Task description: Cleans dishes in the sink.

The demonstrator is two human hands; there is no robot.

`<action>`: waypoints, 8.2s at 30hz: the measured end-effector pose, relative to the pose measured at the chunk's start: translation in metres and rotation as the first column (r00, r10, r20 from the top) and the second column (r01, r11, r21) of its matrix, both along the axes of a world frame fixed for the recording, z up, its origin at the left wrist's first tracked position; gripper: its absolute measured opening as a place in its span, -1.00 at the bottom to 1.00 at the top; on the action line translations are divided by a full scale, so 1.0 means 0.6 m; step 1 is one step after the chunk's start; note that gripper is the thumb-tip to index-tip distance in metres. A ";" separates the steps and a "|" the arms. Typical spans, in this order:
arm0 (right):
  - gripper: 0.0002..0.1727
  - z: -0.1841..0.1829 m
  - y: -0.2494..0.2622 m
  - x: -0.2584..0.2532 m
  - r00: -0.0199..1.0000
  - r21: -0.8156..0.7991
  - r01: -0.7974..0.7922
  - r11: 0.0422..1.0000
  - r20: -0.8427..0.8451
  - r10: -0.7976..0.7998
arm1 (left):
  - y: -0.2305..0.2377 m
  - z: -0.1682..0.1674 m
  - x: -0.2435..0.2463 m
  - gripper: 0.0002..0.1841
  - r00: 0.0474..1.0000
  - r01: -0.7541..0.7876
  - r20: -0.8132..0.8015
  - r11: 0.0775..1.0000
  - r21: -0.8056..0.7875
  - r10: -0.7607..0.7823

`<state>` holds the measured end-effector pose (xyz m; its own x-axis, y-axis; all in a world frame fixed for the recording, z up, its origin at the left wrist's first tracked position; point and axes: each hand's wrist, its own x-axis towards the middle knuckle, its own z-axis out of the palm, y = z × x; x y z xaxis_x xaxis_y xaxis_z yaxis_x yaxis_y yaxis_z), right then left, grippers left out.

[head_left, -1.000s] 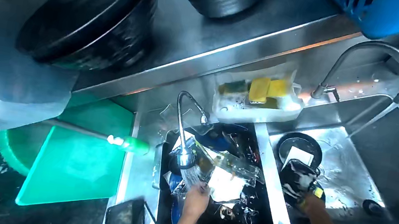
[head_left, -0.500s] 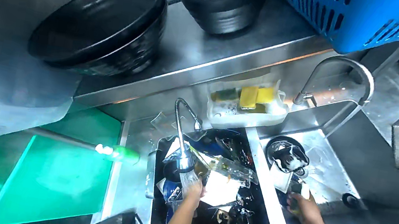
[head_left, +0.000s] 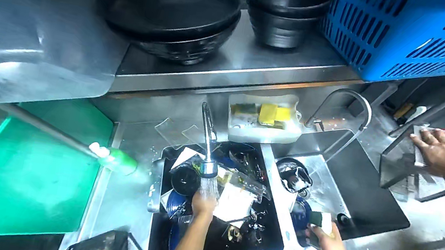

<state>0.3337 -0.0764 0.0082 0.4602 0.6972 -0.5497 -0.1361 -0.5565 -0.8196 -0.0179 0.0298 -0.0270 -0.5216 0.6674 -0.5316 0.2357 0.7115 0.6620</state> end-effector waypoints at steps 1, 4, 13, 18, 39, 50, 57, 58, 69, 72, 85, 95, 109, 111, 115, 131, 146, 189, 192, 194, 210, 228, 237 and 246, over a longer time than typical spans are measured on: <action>-0.30 0.007 -0.007 -0.003 1.000 0.015 0.005 1.000 0.019 -0.005 | -0.011 0.007 -0.007 -0.58 1.000 -0.004 -0.015 0.999 0.038 0.004; -0.32 0.028 -0.031 -0.016 0.998 0.029 0.004 1.000 0.066 -0.006 | -0.054 0.023 -0.037 -0.61 0.995 -0.045 0.099 0.981 0.187 0.027; -0.36 0.064 -0.095 -0.075 0.987 0.012 -0.079 0.997 0.139 0.076 | -0.150 0.112 -0.068 -0.70 0.946 -0.070 0.324 0.975 0.210 -0.002; -0.34 0.085 -0.095 -0.113 0.980 -0.003 -0.146 0.989 0.134 0.145 | -0.145 0.147 -0.076 -0.68 0.875 -0.112 0.484 0.981 0.156 0.023; -0.37 0.075 0.003 -0.355 0.883 0.024 -0.326 0.945 -0.351 0.313 | -0.256 0.073 -0.017 -0.09 0.728 -0.060 0.656 0.934 0.351 -0.200; -0.67 0.071 0.014 -0.379 0.624 -0.058 -0.377 0.924 -0.753 0.207 | -0.177 0.084 -0.045 -0.36 0.675 -0.169 0.731 0.944 0.283 -0.098; -0.51 0.057 0.006 -0.359 0.737 -0.082 -0.447 0.891 -0.599 0.314 | -0.154 0.079 -0.035 -0.29 0.664 -0.174 0.734 0.927 0.334 -0.140; -0.51 0.055 0.002 -0.353 0.746 -0.081 -0.442 0.894 -0.587 0.315 | -0.151 0.079 -0.037 -0.25 0.640 -0.189 0.757 0.927 0.324 -0.134; -0.59 0.060 0.061 -0.269 0.867 -0.080 -0.275 0.958 -0.452 0.211 | -0.080 0.043 -0.040 -0.55 0.508 -0.118 0.819 0.921 0.371 -0.265; -0.57 0.082 0.109 -0.260 0.902 -0.040 -0.299 0.953 -0.337 0.269 | -0.063 0.034 -0.022 -0.66 0.562 -0.046 0.771 0.920 0.389 -0.297; -0.35 0.168 0.544 -0.235 0.431 -0.209 -0.618 0.758 0.717 0.549 | -0.059 0.027 -0.015 -0.36 0.796 0.179 0.512 0.934 0.310 -0.322; -0.32 0.021 0.744 -0.231 -0.027 -0.623 -0.646 0.441 0.596 0.803 | -0.096 0.058 -0.067 -0.08 0.630 -0.084 0.725 0.904 0.419 -0.278; -0.57 0.194 0.586 -0.208 0.154 -0.154 -0.922 0.356 0.698 0.699 | -0.081 0.052 -0.022 -0.37 0.109 -0.403 0.978 0.891 0.208 -0.179; -0.48 0.189 0.463 -0.254 0.128 -0.104 -0.953 0.284 0.711 0.692 | -0.075 0.053 -0.014 -0.46 0.030 -0.462 0.995 0.882 0.095 -0.091; -0.44 0.107 0.253 -0.348 0.009 -0.248 -0.934 0.256 0.701 0.713 | -0.059 0.080 0.015 -0.53 0.019 -0.531 0.998 0.846 -0.044 0.064; -0.17 0.068 0.148 -0.334 0.059 -0.332 -0.878 0.344 0.640 0.766 | -0.155 0.100 0.023 -0.44 0.087 -0.476 0.995 0.875 0.089 -0.054; -0.52 0.143 0.146 -0.293 0.622 0.432 -0.083 0.898 -0.682 0.385 | -0.154 0.140 0.073 -0.71 0.270 -0.328 0.962 0.943 0.057 0.035; -0.59 -0.207 0.154 -0.033 0.984 -0.440 0.154 0.885 0.151 -0.096 | 0.122 0.013 0.022 -0.50 0.284 0.941 -0.379 0.333 -0.068 -0.881; -0.52 -0.207 0.158 -0.030 0.980 -0.503 0.051 0.863 0.191 0.053 | 0.121 -0.007 0.017 -0.59 0.319 0.939 -0.515 0.339 0.057 -0.796; -0.52 -0.200 0.159 -0.031 0.979 -0.479 0.022 0.878 0.188 0.079 | 0.113 -0.024 0.013 -0.65 0.367 0.925 -0.621 0.344 0.163 -0.693; -0.54 0.032 0.128 -0.131 0.978 0.044 -0.151 0.988 0.152 0.143 | -0.081 0.037 -0.049 -0.79 0.671 -0.312 0.737 0.932 0.184 0.079; -0.48 0.166 0.133 -0.315 0.922 0.250 -0.383 0.889 0.043 0.385 | -0.143 0.027 -0.015 -0.66 0.226 -0.340 0.967 0.940 -0.033 0.115; -0.39 0.127 0.124 -0.283 0.523 0.008 -0.590 0.807 0.766 0.374 | -0.130 0.071 -0.008 -0.56 0.146 -0.388 0.983 0.921 -0.045 0.109; -0.34 0.107 0.060 -0.373 0.125 -0.287 -0.864 0.413 0.673 0.729 | -0.121 0.116 0.048 -0.40 0.072 -0.343 0.997 0.939 0.007 0.018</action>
<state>0.1096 -0.0401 0.0724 -0.2772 0.9235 -0.2653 0.8632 0.1180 -0.4909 0.0111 -0.0428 0.0428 0.2317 0.7994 -0.5543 -0.8471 0.4459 0.2889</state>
